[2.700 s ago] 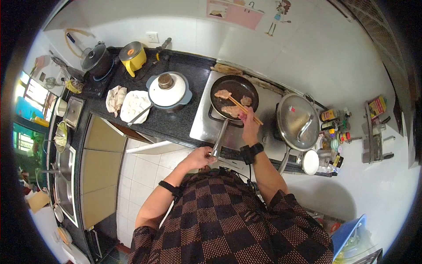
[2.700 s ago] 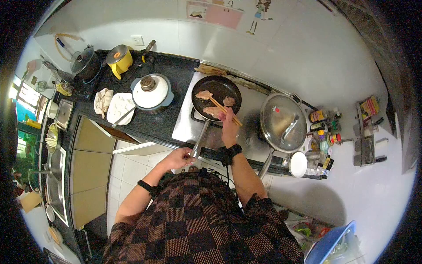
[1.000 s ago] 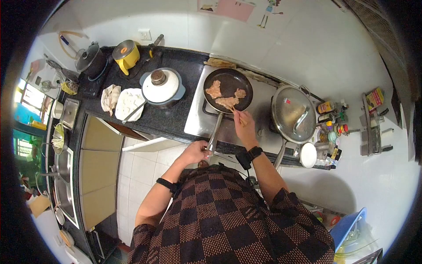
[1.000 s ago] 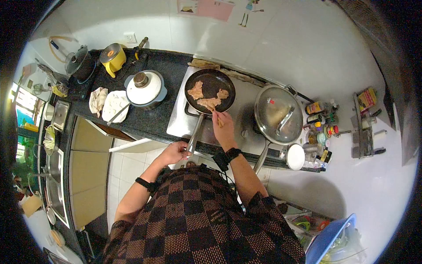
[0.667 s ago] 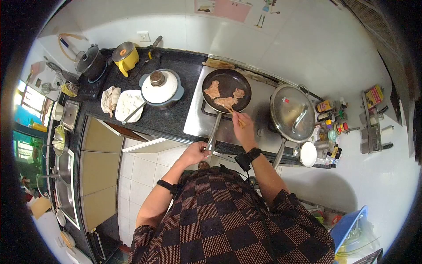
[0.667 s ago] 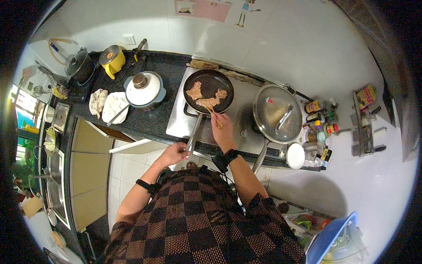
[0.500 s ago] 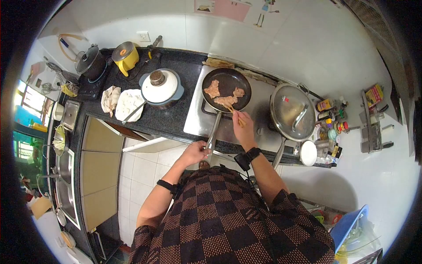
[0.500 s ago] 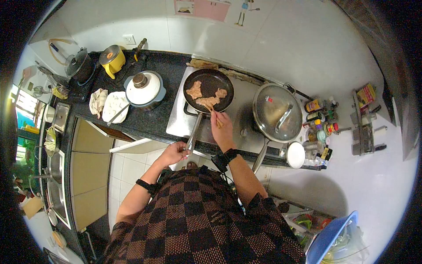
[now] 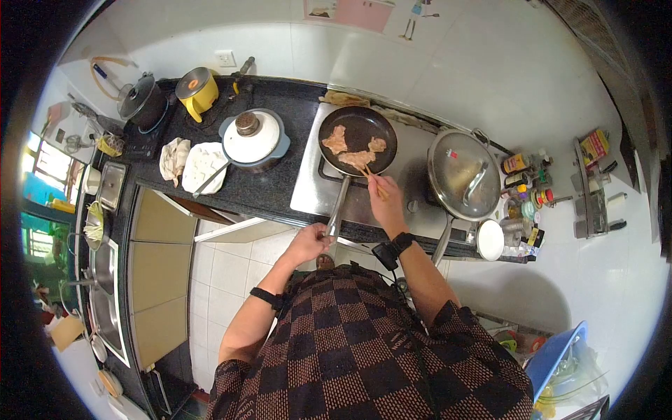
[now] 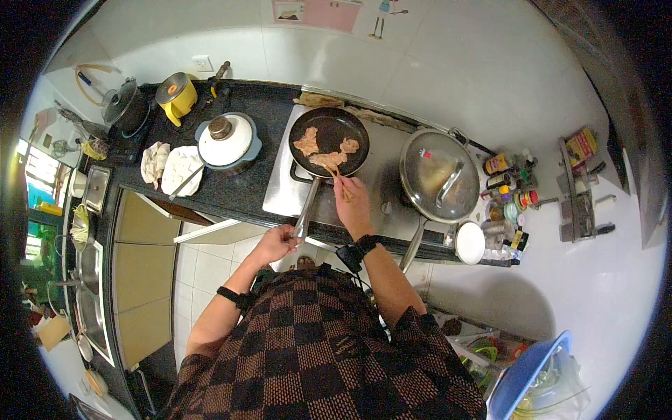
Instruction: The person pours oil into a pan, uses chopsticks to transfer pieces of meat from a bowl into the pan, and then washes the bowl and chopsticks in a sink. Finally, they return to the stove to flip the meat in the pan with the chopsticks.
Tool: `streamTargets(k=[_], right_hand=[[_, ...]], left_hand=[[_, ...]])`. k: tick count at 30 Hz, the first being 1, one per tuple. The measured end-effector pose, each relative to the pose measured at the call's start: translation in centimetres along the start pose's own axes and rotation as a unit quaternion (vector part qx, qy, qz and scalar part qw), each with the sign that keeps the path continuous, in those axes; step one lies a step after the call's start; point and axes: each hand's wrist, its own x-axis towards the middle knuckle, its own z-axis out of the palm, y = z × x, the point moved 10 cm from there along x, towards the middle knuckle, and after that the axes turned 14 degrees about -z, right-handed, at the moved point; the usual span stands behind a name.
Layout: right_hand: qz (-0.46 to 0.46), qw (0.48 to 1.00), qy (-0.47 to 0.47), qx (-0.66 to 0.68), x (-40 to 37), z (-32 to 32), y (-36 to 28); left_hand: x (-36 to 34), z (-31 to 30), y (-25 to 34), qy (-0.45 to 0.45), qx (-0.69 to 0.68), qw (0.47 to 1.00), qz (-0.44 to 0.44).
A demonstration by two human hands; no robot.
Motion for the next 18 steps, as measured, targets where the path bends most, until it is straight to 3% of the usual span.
streamTargets(k=[4, 9, 18], right_hand=[[0.016, 1.000, -0.007, -0.008, -0.3, 0.1, 0.6], [-0.030, 0.997, -0.003, -0.072, 0.2, -0.1, 0.1], [0.021, 1.000, 0.006, 0.001, -0.1, 0.1, 0.5]], left_hand=[[0.1, -0.1, 0.0, -0.002, -0.005, 1.000, 0.008], [0.3, -0.1, -0.4, -0.004, -0.003, 1.000, -0.008], [-1.5, -5.0, -1.4, 0.041, -0.033, 0.998, 0.023]])
